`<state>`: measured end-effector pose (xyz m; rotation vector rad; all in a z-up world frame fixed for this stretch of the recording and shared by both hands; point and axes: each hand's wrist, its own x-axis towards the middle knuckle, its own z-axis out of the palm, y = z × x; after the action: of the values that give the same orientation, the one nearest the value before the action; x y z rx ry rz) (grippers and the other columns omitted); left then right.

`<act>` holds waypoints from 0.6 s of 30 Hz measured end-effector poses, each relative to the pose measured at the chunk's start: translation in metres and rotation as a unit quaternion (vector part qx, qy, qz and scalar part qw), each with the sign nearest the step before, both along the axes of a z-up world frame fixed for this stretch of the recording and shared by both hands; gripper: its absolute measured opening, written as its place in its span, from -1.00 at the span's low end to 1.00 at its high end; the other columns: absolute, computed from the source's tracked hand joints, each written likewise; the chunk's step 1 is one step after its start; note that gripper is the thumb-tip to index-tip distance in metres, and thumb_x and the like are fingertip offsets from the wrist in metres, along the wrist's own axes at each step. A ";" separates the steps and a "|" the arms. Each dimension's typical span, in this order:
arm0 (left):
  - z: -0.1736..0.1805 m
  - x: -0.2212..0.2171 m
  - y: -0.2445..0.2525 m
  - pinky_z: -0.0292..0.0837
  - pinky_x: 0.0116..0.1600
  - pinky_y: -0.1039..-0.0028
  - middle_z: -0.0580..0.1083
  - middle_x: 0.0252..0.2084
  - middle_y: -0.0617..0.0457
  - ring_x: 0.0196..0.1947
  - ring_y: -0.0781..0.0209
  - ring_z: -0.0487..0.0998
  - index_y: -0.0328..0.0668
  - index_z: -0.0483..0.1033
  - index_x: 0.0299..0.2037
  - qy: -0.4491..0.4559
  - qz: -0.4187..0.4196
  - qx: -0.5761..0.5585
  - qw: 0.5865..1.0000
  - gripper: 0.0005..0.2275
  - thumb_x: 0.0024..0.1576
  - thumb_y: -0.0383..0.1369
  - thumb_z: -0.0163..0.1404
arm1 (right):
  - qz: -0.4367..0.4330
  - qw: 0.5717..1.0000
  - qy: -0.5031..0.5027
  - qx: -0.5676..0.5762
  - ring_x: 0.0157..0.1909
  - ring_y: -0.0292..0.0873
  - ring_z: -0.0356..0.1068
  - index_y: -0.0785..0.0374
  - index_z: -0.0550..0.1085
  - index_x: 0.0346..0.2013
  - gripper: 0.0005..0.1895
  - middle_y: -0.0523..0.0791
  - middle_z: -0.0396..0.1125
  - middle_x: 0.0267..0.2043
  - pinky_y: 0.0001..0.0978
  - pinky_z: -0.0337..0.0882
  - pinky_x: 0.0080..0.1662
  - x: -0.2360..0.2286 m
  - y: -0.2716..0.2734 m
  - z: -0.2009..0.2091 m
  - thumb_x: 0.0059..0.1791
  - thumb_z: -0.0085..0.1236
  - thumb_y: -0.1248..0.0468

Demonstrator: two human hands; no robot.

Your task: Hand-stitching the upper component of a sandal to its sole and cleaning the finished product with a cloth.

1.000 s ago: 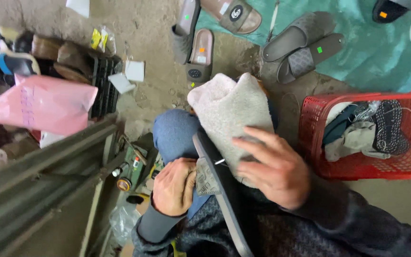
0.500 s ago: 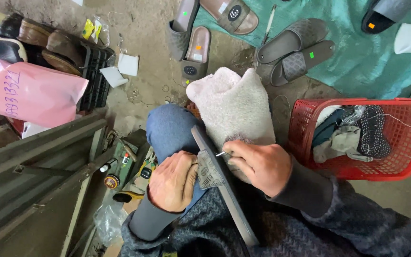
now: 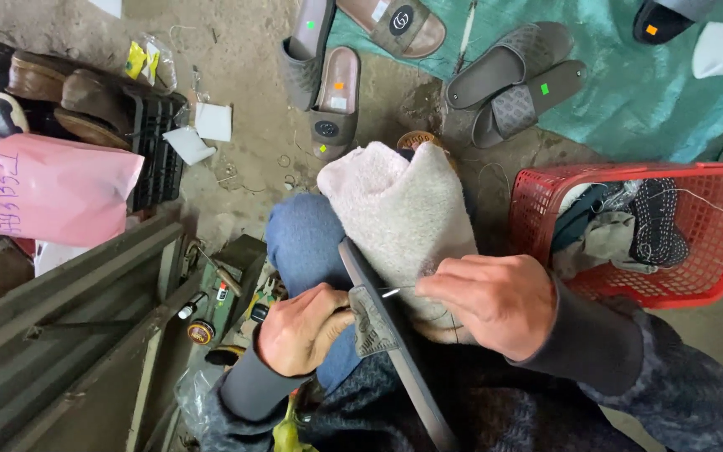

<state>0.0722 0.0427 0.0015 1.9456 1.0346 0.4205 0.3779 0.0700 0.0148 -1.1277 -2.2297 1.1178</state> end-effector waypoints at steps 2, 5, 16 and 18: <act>0.005 0.006 0.004 0.26 -0.58 0.36 0.34 -0.47 0.04 -0.61 0.14 0.38 -0.24 0.41 -0.26 0.044 0.008 0.110 0.993 -0.74 0.35 -0.21 -0.15 | 0.016 0.999 -0.017 0.049 -0.31 -0.14 0.46 0.10 0.56 -0.10 -0.84 -0.25 0.42 -0.27 -0.21 0.37 -0.46 -0.001 -0.001 -0.005 0.04 0.12 0.29; -0.004 0.006 -0.001 0.02 -0.64 0.34 0.18 -0.56 0.09 -0.68 0.14 0.25 -0.12 0.29 -0.43 0.088 0.030 0.172 0.981 -0.67 0.34 -0.14 -0.16 | 0.037 0.996 -0.048 0.069 -0.34 -0.15 0.42 0.03 0.54 -0.10 -0.83 -0.27 0.37 -0.30 -0.18 0.32 -0.52 -0.002 0.005 -0.003 0.02 0.10 0.27; 0.007 0.004 0.009 0.02 -0.63 0.38 0.11 -0.69 0.14 -0.76 0.18 0.12 -0.04 0.19 -0.57 0.182 0.086 0.215 0.956 -0.49 0.18 0.17 -0.06 | -0.020 0.988 -0.032 0.152 -0.53 -0.24 0.25 0.04 0.50 -0.30 -0.85 -0.26 0.21 -0.48 -0.34 0.09 -0.62 -0.031 -0.006 0.012 0.01 0.11 0.41; 0.016 0.008 0.012 0.05 -0.62 0.40 0.14 -0.66 0.14 -0.75 0.20 0.11 -0.05 0.20 -0.54 0.173 0.067 0.207 0.960 -0.52 0.25 0.13 -0.16 | -0.021 0.988 -0.030 0.150 -0.52 -0.24 0.26 0.06 0.51 -0.29 -0.86 -0.26 0.23 -0.47 -0.34 0.10 -0.62 -0.031 -0.004 0.015 0.02 0.11 0.41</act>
<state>0.0804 0.0543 0.0173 2.3890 1.3963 0.4041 0.3466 0.0656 0.0300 -1.0855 -2.3105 0.7080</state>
